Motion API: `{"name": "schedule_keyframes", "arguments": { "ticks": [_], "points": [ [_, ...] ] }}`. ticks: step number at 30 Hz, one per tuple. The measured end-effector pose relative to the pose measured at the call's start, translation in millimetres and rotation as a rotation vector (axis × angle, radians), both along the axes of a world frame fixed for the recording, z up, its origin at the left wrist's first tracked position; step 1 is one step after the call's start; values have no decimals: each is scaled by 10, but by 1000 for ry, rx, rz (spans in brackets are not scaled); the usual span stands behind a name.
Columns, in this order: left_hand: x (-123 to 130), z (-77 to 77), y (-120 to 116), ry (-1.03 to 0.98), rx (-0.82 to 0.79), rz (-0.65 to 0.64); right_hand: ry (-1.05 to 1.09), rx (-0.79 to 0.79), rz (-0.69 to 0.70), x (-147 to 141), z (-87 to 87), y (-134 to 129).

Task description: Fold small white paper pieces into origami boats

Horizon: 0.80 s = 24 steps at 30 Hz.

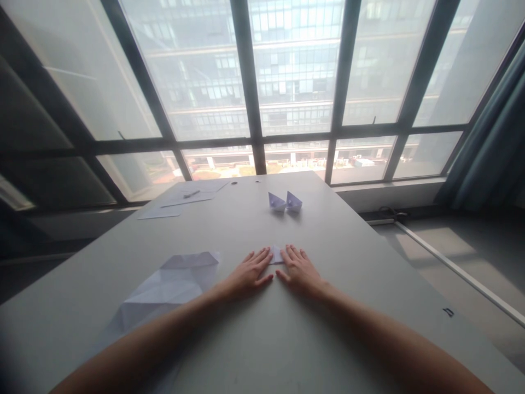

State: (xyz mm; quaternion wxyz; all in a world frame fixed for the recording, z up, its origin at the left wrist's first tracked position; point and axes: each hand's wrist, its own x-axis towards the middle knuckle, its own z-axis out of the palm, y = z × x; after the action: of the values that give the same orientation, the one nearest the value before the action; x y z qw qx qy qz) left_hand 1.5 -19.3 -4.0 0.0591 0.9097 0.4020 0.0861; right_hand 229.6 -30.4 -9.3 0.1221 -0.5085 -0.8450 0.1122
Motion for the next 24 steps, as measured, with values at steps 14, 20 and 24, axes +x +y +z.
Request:
{"name": "schedule_keyframes", "arguments": {
  "ticks": [14,20,24],
  "points": [
    [1,17,-27,8,-8,23,13,-2,-14,-19,7,-17],
    [10,32,-31,20,-11,34,-2,-9,-14,-24,32,-22],
    [6,32,-29,18,-23,32,1,-11,-16,-28,34,-30]
  ]
}}
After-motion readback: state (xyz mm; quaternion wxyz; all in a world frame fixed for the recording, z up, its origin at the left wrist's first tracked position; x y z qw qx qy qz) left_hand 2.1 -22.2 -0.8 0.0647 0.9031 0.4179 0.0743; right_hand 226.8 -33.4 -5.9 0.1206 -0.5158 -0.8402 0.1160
